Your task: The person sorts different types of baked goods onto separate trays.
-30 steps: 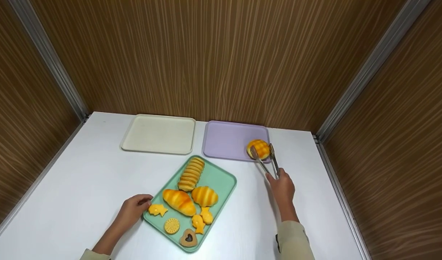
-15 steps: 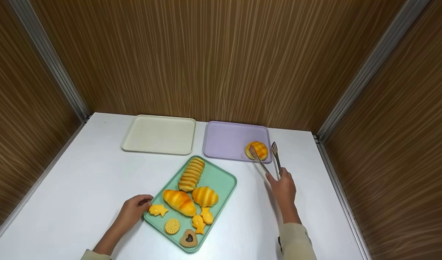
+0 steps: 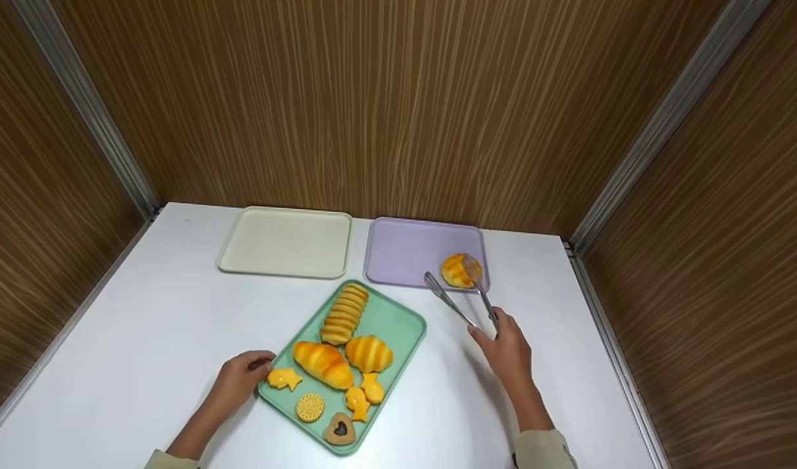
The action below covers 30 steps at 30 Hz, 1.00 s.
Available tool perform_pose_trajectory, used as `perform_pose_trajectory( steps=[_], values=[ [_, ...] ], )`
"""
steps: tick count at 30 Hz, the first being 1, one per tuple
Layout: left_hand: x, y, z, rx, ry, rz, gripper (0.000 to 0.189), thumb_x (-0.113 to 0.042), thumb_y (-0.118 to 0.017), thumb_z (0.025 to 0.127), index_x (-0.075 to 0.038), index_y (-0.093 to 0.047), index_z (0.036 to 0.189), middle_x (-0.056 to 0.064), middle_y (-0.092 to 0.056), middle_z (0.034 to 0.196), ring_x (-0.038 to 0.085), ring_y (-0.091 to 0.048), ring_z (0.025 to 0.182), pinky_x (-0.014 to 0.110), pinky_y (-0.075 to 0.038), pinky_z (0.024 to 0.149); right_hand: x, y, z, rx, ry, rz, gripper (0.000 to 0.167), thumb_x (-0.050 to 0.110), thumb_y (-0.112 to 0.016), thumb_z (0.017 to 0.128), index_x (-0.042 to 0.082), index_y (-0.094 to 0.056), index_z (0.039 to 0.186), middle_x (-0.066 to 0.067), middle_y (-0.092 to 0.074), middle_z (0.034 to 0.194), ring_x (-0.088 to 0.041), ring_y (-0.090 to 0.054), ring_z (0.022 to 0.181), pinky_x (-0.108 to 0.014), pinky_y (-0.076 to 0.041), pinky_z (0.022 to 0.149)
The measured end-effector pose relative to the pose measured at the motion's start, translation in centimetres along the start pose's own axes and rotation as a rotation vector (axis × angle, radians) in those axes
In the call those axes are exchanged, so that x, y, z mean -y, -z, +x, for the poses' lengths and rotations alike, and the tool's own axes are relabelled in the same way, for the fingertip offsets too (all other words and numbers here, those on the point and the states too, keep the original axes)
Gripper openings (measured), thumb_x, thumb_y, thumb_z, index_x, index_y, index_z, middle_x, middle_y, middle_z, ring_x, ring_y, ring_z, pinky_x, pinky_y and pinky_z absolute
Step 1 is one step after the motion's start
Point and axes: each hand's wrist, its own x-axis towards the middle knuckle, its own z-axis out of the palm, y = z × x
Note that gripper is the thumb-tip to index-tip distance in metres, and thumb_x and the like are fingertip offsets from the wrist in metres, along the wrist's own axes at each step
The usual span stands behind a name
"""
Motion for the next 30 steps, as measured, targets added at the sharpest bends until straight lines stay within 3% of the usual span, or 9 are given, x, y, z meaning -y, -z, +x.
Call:
perform_pose_trajectory(
  steps=[4, 13, 17, 24, 27, 30],
  values=[
    [0.0, 0.0, 0.1, -0.003, 0.017, -0.002, 0.019, -0.006, -0.062, 0.097, -0.004, -0.073, 0.112, 0.007, -0.070, 0.101, 0.018, -0.062, 0.092, 0.038, -0.052, 0.084, 0.7, 0.0, -1.0, 0.026, 0.021, 0.001, 0.072, 0.050, -0.073, 0.089, 0.007, -0.051, 0.143, -0.016, -0.059, 0.102, -0.018, -0.048, 0.080, -0.027, -0.040, 0.062],
    [0.0, 0.0, 0.0, 0.008, 0.040, 0.002, 0.019, -0.007, -0.062, 0.097, -0.004, -0.072, 0.113, 0.007, -0.070, 0.102, 0.019, -0.061, 0.092, 0.039, -0.052, 0.085, 1.8, -0.4, -2.9, 0.061, 0.074, 0.015, 0.071, 0.042, -0.078, 0.087, 0.009, -0.051, 0.144, -0.017, -0.065, 0.108, -0.020, -0.054, 0.083, -0.029, -0.043, 0.067],
    [0.0, -0.1, -0.1, 0.008, 0.042, 0.003, 0.020, -0.007, -0.061, 0.097, -0.004, -0.072, 0.114, 0.007, -0.069, 0.101, 0.020, -0.060, 0.092, 0.039, -0.052, 0.084, 1.9, -0.7, -3.6, 0.044, 0.153, -0.007, 0.067, 0.032, -0.080, 0.086, 0.009, -0.053, 0.142, -0.014, -0.067, 0.109, -0.020, -0.055, 0.081, -0.031, -0.044, 0.067],
    [0.1, -0.2, 0.1, 0.004, 0.049, 0.011, 0.020, -0.007, -0.062, 0.097, -0.004, -0.072, 0.114, 0.007, -0.069, 0.100, 0.019, -0.061, 0.092, 0.038, -0.052, 0.084, 2.2, -1.4, -4.2, -0.043, 0.387, -0.106, 0.059, 0.016, -0.086, 0.080, 0.007, -0.061, 0.132, -0.014, -0.071, 0.114, -0.027, -0.065, 0.094, -0.046, -0.049, 0.080],
    [0.0, -0.1, 0.1, 0.006, 0.058, 0.007, 0.021, -0.007, -0.062, 0.097, -0.003, -0.071, 0.115, 0.007, -0.070, 0.103, 0.019, -0.062, 0.094, 0.039, -0.053, 0.085, 2.4, -1.6, -4.5, -0.031, 0.416, -0.152, 0.058, 0.016, -0.085, 0.080, 0.008, -0.061, 0.133, -0.010, -0.071, 0.115, -0.025, -0.066, 0.095, -0.044, -0.050, 0.079],
    [0.0, -0.1, 0.0, 0.007, 0.062, 0.003, 0.021, -0.007, -0.062, 0.097, -0.004, -0.071, 0.116, 0.008, -0.070, 0.105, 0.019, -0.062, 0.096, 0.039, -0.053, 0.087, 2.7, -1.5, -5.1, 0.019, 0.391, -0.159, 0.058, 0.017, -0.083, 0.083, 0.011, -0.060, 0.135, -0.005, -0.070, 0.119, -0.021, -0.066, 0.097, -0.037, -0.052, 0.075]
  ],
)
